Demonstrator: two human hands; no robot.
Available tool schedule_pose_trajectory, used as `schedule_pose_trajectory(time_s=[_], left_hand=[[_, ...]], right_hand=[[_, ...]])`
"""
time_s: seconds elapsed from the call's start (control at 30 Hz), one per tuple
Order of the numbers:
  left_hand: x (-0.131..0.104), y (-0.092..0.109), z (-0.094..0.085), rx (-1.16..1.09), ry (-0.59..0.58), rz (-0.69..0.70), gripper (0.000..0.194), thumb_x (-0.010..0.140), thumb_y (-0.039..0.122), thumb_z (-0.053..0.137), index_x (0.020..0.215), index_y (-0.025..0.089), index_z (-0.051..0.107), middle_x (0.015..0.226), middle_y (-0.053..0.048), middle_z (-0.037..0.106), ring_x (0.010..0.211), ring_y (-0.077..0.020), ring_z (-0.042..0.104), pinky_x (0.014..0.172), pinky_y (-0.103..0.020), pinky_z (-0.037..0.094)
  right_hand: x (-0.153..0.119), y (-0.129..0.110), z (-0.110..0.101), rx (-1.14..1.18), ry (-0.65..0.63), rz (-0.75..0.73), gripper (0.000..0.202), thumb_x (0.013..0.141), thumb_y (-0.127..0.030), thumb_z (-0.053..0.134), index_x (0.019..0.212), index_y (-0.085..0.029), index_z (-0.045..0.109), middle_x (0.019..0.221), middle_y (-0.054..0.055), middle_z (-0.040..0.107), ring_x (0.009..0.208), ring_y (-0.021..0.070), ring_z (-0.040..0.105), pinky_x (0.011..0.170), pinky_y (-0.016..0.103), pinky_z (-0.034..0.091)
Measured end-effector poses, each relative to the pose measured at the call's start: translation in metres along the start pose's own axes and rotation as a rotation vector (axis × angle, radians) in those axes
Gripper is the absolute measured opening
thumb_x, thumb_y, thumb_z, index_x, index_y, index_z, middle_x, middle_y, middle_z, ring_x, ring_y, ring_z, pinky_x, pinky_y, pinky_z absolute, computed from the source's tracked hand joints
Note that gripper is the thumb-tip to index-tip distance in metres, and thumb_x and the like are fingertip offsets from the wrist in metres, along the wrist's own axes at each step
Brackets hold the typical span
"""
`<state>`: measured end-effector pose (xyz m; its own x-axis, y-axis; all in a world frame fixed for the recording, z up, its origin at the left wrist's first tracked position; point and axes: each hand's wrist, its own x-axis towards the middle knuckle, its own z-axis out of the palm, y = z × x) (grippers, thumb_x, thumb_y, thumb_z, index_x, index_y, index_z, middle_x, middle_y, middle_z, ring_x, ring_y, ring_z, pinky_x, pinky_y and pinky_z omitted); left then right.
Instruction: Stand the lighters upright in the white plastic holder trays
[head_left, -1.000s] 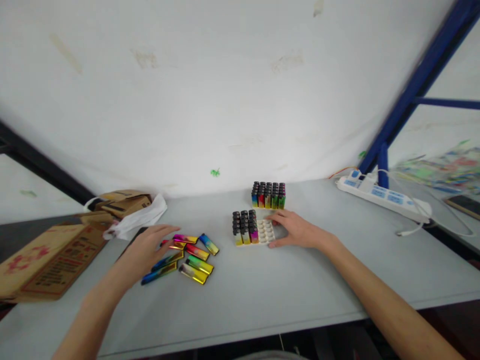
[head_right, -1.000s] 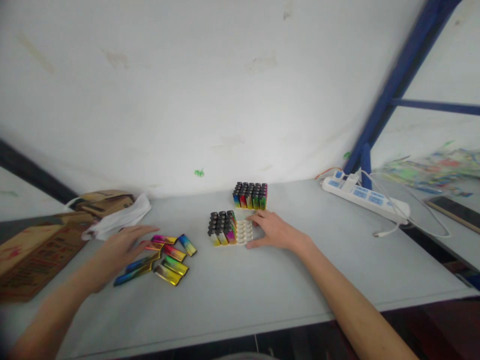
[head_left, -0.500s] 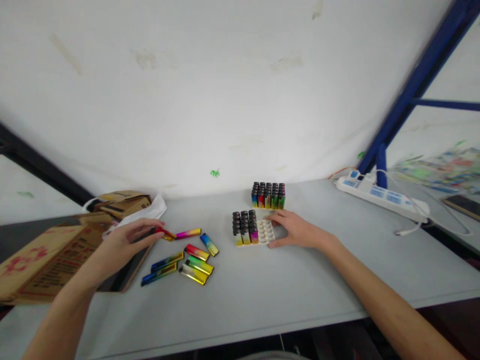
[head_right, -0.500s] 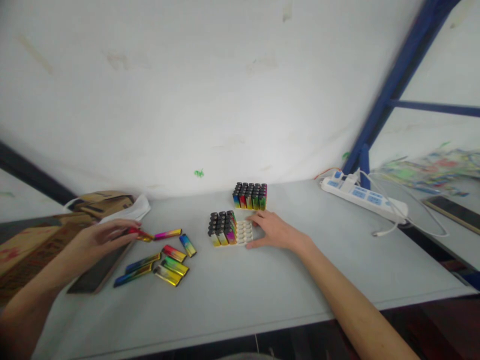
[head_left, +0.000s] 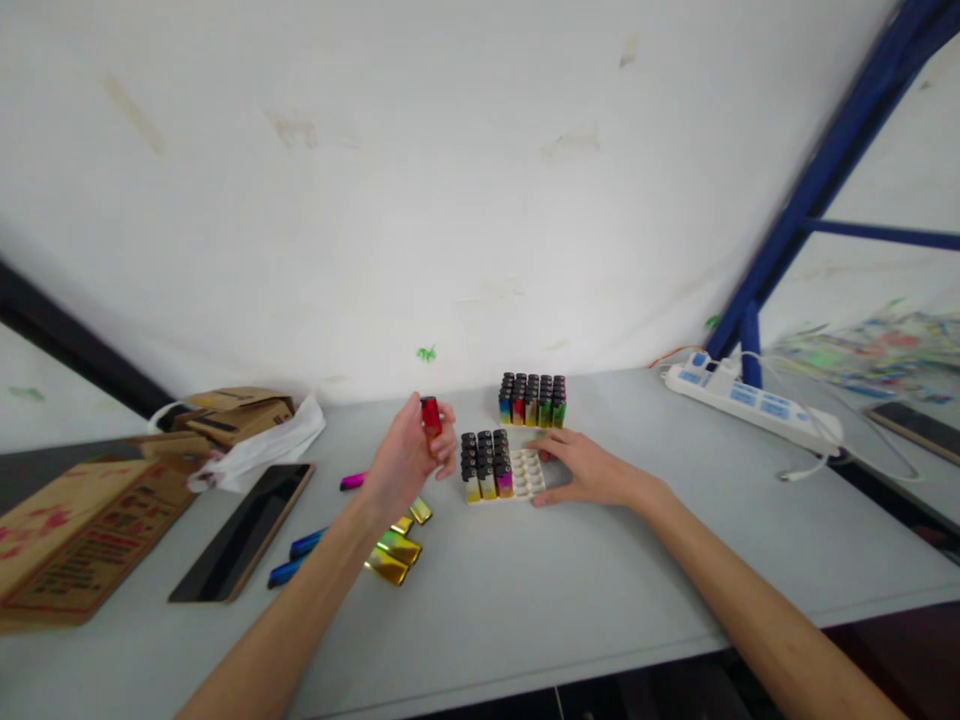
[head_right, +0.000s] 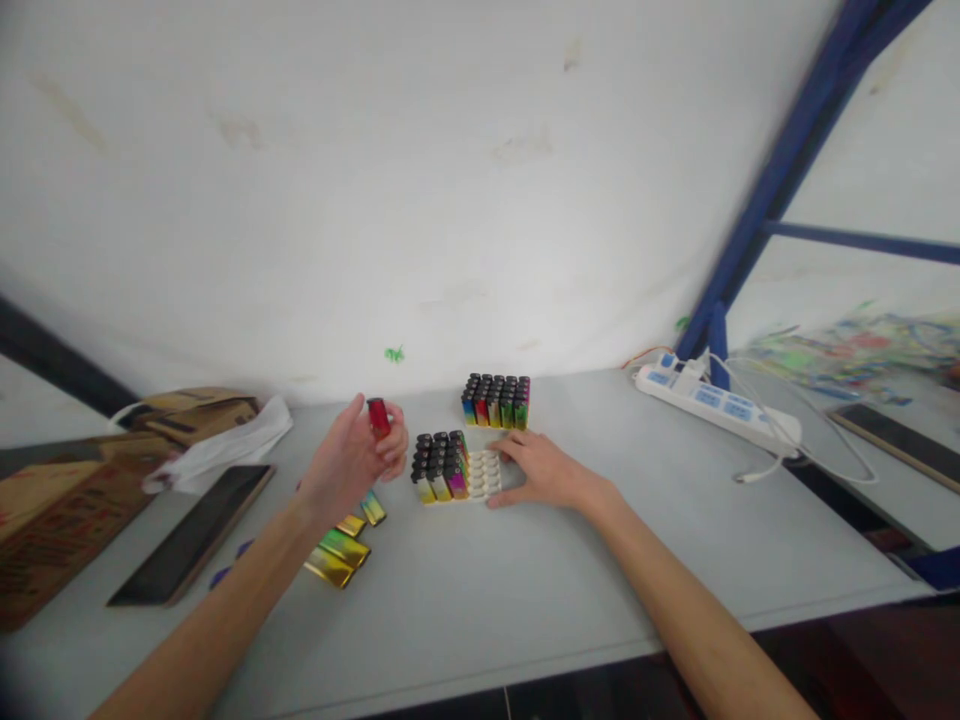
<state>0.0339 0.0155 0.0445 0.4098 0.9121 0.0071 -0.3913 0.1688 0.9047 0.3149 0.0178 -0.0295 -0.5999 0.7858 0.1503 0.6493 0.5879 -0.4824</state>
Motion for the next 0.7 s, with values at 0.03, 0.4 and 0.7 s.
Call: schedule_pose_trajectory(time_s=[0.03,0.4,0.7], left_hand=[[0.001,-0.004,-0.003,-0.016,-0.007,-0.034,0.042,0.094,0.057,0.05,0.078,0.018,0.055,0.057,0.005,0.036,0.051,-0.0117,0.039,0.044,-0.02,0.037],[-0.006,-0.026,-0.021,0.016,0.122,-0.116,0.037,0.085,0.04,0.046,0.054,0.021,0.036,0.052,0.008,0.016,0.044,-0.0082,0.011,0.039,-0.019,0.016],[-0.009,-0.026,-0.018,0.046,0.134,-0.078,0.041,0.087,0.049,0.05,0.06,0.019,0.041,0.053,0.008,0.024,0.042,-0.0061,0.017,0.04,-0.017,0.019]], right_hand=[[0.0,0.0,0.0,0.002,0.001,0.0,0.081,0.076,-0.067,0.076,0.136,-0.017,0.057,0.122,0.015,0.063,0.112,0.0329,0.06,0.099,0.047,0.048],[-0.001,-0.001,-0.001,-0.007,-0.014,0.017,0.08,0.076,-0.067,0.075,0.136,-0.017,0.056,0.122,0.015,0.063,0.112,0.0325,0.06,0.099,0.047,0.048],[0.0,-0.002,-0.002,0.007,-0.007,0.017,0.08,0.075,-0.066,0.077,0.135,-0.017,0.057,0.122,0.015,0.063,0.112,0.0322,0.061,0.099,0.046,0.049]])
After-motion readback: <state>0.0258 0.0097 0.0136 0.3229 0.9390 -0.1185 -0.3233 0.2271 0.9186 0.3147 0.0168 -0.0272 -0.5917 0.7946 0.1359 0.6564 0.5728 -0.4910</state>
